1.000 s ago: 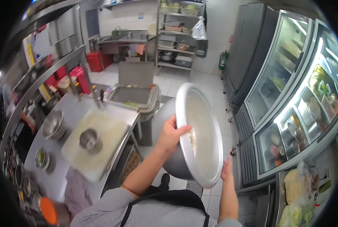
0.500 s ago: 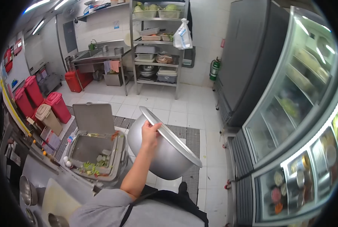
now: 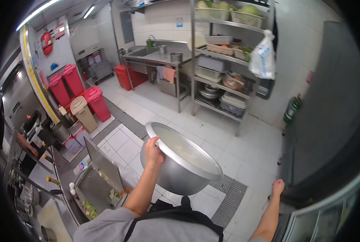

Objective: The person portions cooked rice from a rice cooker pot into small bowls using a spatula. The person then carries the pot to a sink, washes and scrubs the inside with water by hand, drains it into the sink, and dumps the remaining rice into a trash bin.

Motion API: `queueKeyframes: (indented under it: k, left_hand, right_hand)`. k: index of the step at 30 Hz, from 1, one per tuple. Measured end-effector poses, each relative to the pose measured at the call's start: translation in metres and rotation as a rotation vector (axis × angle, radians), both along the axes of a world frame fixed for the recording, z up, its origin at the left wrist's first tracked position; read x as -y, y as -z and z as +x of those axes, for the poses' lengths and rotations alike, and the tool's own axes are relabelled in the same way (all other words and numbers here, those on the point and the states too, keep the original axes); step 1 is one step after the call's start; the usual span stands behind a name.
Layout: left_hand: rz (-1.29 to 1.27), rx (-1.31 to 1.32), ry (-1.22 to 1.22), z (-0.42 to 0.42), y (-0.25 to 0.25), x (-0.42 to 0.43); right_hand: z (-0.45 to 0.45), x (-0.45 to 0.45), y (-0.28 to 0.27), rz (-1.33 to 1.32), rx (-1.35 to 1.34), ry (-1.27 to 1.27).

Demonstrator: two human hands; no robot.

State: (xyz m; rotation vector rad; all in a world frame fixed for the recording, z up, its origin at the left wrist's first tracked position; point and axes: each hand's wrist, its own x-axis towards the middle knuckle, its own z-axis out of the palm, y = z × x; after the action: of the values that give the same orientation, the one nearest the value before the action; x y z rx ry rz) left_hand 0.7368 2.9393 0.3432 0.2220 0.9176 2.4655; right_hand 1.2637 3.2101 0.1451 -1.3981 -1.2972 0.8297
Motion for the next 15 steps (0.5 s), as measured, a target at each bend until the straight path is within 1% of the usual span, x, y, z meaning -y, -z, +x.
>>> queueKeyframes:
  k: [1,2,3,4,5,6,7,8,9,10,12,15]
  left_hand:
    - [0.000,0.006,-0.027,-0.019,0.004,-0.018]
    - [-0.037,0.012,-0.047,-0.047,0.002,-0.045]
    - [-0.079,0.048,-0.074,-0.072,0.005,-0.069]
    - [-0.111,0.064,-0.120,-0.099,0.008,-0.089]
    - [-0.094,0.090,-0.169,-0.127,0.003,-0.107]
    - [-0.096,0.091,-0.237,-0.152,-0.001,-0.121]
    - [-0.109,0.098,-0.309,-0.177,0.000,-0.131]
    - [-0.143,0.064,-0.316,-0.211,0.008,-0.138]
    - [-0.143,0.093,-0.372,-0.237,0.004,-0.142]
    - [-0.086,0.091,-0.439,-0.261,-0.004,-0.147]
    - [-0.019,0.090,-0.578,-0.308,-0.016,-0.154]
    - [0.017,0.073,-0.777,-0.381,-0.008,-0.152]
  right_hand:
    - [-0.025,-0.029,0.017,0.080,0.327,-0.025]
    - [-0.064,-0.062,0.020,0.200,0.638,-0.043]
    - [-0.105,-0.054,0.022,0.220,0.786,0.013]
    - [-0.125,-0.072,0.078,-0.030,0.598,-0.006]
    - [-0.130,-0.085,0.143,-0.208,0.704,-0.143]
    - [-0.143,-0.064,0.161,-0.041,1.339,-0.400]
    - [-0.089,-0.099,0.305,0.558,1.457,-0.321]
    - [-0.125,-0.034,0.252,-0.060,1.298,-0.598]
    - [-0.155,-0.011,0.210,-0.356,1.170,-0.632]
    - [-0.179,-0.016,0.189,-0.432,1.146,-0.669]
    - [-0.224,-0.060,0.167,-0.458,1.163,-0.758]
    - [-0.304,-0.153,0.148,-0.433,1.230,-0.871]
